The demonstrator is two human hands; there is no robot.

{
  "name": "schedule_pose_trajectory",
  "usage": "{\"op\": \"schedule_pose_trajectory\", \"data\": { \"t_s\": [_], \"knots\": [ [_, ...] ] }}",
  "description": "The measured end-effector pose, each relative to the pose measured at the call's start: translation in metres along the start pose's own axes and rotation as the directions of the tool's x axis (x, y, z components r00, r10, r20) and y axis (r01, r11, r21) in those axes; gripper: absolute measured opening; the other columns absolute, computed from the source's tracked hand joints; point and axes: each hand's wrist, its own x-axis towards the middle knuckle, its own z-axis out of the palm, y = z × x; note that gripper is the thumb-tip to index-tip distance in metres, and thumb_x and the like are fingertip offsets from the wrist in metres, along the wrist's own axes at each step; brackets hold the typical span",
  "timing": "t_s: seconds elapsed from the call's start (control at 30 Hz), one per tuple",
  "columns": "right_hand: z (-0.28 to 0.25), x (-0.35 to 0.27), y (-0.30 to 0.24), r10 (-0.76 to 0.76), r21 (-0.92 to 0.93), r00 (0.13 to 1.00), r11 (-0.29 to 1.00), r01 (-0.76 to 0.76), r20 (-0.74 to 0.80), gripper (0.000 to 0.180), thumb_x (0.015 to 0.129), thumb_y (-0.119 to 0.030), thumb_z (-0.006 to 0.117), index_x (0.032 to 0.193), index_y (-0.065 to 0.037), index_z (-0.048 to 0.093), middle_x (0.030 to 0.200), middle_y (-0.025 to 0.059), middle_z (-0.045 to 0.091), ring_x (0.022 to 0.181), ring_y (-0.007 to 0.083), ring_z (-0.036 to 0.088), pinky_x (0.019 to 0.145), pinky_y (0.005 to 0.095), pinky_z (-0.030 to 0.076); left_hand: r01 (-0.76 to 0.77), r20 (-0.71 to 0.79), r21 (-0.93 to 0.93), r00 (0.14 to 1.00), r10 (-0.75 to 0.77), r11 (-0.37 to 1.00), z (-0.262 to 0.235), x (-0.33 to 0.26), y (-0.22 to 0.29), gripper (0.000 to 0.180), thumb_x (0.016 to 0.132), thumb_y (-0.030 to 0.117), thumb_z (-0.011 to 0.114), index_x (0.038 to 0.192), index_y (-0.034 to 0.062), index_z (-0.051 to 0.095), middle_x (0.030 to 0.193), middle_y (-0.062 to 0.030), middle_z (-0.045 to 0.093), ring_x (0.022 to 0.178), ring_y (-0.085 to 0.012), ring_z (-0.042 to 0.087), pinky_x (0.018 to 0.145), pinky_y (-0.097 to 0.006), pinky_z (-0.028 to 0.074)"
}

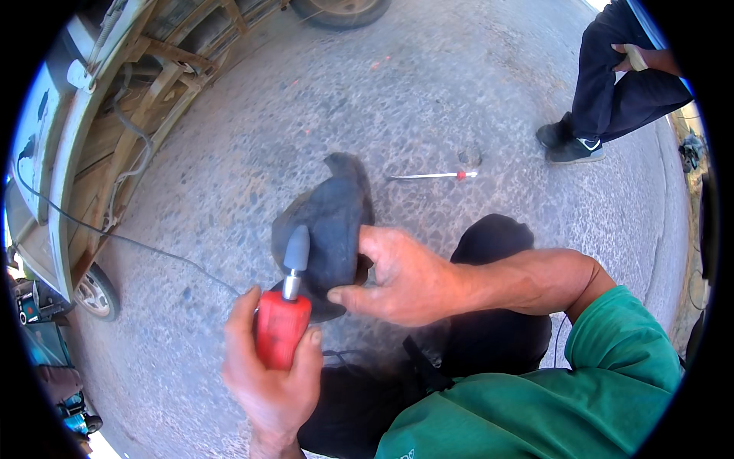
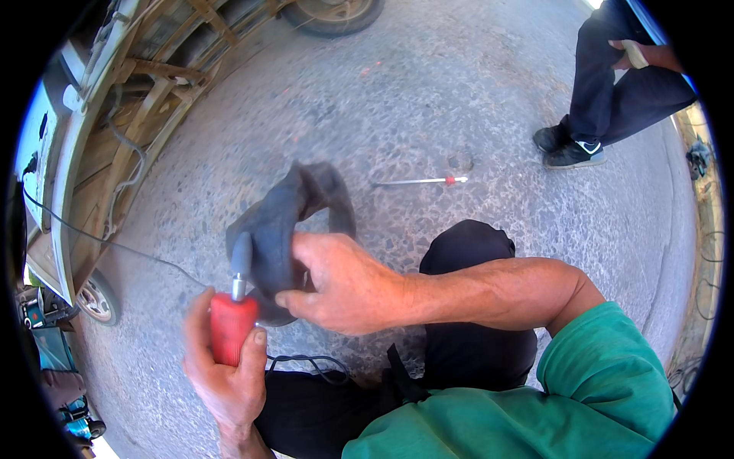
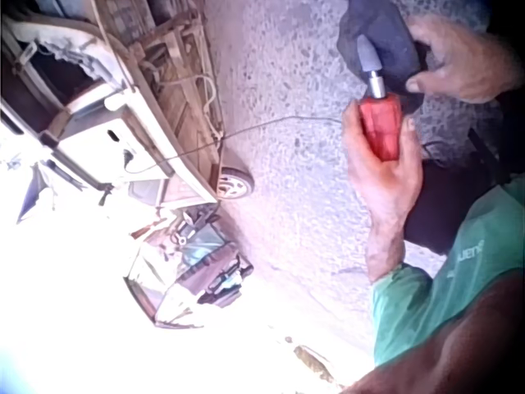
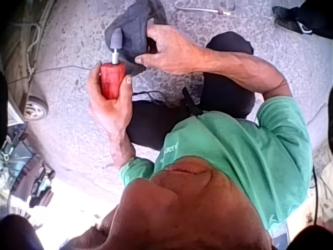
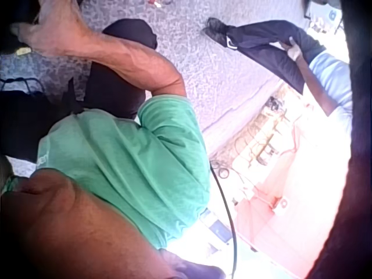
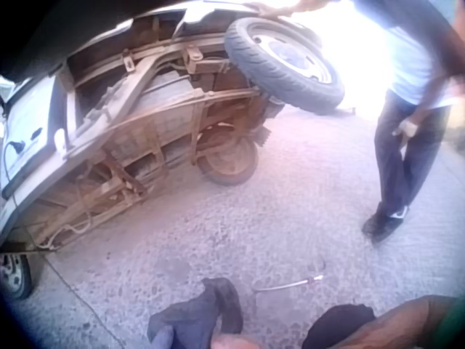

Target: The person sits on the floor and uses a metal tool to scrape the inner surface of a black rubber tire. They then use a red electric grinding tool to smooth the tire's surface and apply a yellow substance from a tube to the treated area.

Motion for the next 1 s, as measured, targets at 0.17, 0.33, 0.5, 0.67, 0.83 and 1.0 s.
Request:
{"op": "schedule_pose_trajectory", "data": {
  "t_s": [0.17,0.33,0.5,0.67,0.83,1.0],
  "knots": [
    [0.0,0.001,0.0,-0.061,-0.011,0.998,0.998,0.061,-0.003,0.037,0.084,-0.001,0.07,0.119,0.003,0.06,0.103,0.0215,0.071,0.097,0.0256,0.071,0.085,0.0388,0.056,-0.124,0.057,0.112,0.991,0.118,0.986,-0.002,-0.001,0.003,0.063,0.076,0.007,0.078,0.135,-0.0012,0.056,0.114,-0.0188,0.067,0.101,-0.0284,0.067,0.093,-0.039,0.052],
    [-0.001,0.0,-0.003,-0.036,-0.058,0.999,0.998,0.037,0.015,0.038,0.084,-0.001,0.07,0.119,0.004,0.06,0.101,0.021,0.071,0.096,0.026,0.071,0.084,0.0389,0.056,-0.1,0.045,0.094,0.994,0.096,0.991,-0.003,-0.001,0.0,0.064,0.076,0.007,0.078,0.135,-0.0013,0.055,0.111,-0.0193,0.067,0.101,-0.0287,0.067,0.093,-0.04,0.053],
    [-0.002,0.001,0.003,-0.051,-0.126,0.998,0.991,0.053,0.021,0.037,0.083,-0.001,0.07,0.118,0.006,0.059,0.101,0.0208,0.071,0.095,0.0263,0.071,0.083,0.0388,0.056,-0.08,0.007,0.063,0.997,0.08,0.995,-0.003,0.0,-0.003,0.062,0.079,0.007,0.076,0.137,-0.0024,0.054,0.116,-0.0179,0.066,0.104,-0.0259,0.065,0.095,-0.038,0.052],
    [-0.004,0.0,-0.006,0.006,0.009,1.0,1.0,-0.007,0.023,0.045,0.088,-0.005,0.074,0.13,0.002,0.058,0.116,0.0115,0.067,0.11,0.0158,0.063,0.096,0.0345,0.052,-0.082,-0.039,0.016,0.996,0.083,0.996,-0.007,-0.003,-0.005,0.061,0.08,0.007,0.075,0.137,-0.0028,0.054,0.123,-0.0166,0.063,0.11,-0.0244,0.062,0.098,-0.038,0.05],
    [0.002,0.004,0.004,0.017,0.345,0.999,0.938,-0.006,-0.031,0.037,0.093,-0.01,0.068,0.126,0.004,0.058,0.111,0.0135,0.069,0.108,0.0189,0.066,0.098,0.0361,0.053,-0.052,-0.043,0.026,0.998,0.053,0.998,-0.008,-0.002,-0.002,0.061,0.08,0.006,0.074,0.137,-0.0029,0.054,0.121,-0.017,0.063,0.109,-0.0247,0.063,0.097,-0.038,0.05],
    [-0.004,0.006,0.003,0.15,0.302,0.989,0.942,-0.146,0.009,0.035,0.099,-0.017,0.063,0.126,0.005,0.059,0.114,0.0158,0.069,0.11,0.0228,0.066,0.101,0.0384,0.053,-0.155,-0.054,0.092,0.986,0.16,0.984,-0.008,-0.001,-0.009,0.067,0.075,0.005,0.081,0.136,-0.0031,0.054,0.115,-0.0209,0.066,0.102,-0.0319,0.068,0.09,-0.04,0.054]
  ]
}}
